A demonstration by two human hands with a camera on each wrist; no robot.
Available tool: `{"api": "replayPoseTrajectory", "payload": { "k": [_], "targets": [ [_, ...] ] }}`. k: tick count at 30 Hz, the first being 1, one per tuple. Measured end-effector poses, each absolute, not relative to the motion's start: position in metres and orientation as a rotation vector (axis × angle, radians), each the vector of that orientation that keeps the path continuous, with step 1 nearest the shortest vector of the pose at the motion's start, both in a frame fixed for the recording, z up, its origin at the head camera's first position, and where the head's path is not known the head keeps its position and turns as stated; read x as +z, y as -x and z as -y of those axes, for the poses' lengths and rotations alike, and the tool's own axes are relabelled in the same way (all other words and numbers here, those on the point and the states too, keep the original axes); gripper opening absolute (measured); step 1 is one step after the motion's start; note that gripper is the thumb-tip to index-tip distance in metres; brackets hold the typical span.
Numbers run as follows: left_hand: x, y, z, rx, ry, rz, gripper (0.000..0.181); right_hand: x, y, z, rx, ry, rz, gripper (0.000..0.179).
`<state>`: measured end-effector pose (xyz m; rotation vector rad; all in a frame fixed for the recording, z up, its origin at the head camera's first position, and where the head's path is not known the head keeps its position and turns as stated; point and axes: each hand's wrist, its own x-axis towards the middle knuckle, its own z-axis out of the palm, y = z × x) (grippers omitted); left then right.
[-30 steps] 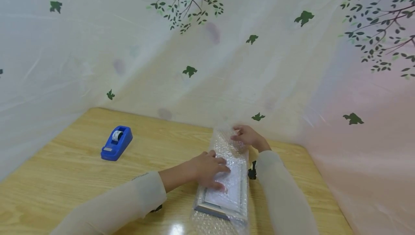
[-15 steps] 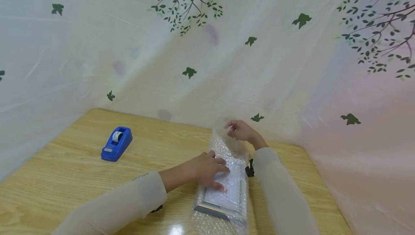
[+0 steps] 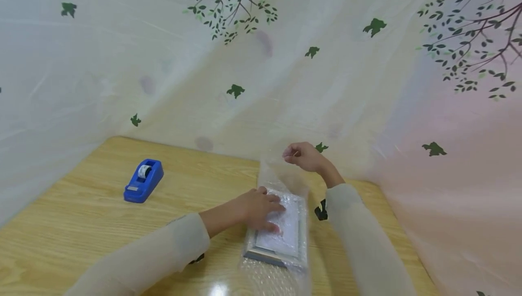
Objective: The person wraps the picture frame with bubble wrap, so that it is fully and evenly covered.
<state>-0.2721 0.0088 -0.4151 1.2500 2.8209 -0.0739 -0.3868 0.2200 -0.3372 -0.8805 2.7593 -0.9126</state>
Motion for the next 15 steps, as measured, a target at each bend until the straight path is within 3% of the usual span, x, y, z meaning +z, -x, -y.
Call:
{"api": "replayPoseTrajectory", "payload": {
  "k": [15],
  "targets": [
    [-0.414,0.292,-0.006,-0.026,-1.232,-2.815,0.064,-0.321,0.356,-0.216,-0.714,1.091,-2.77,0.004]
  ]
}}
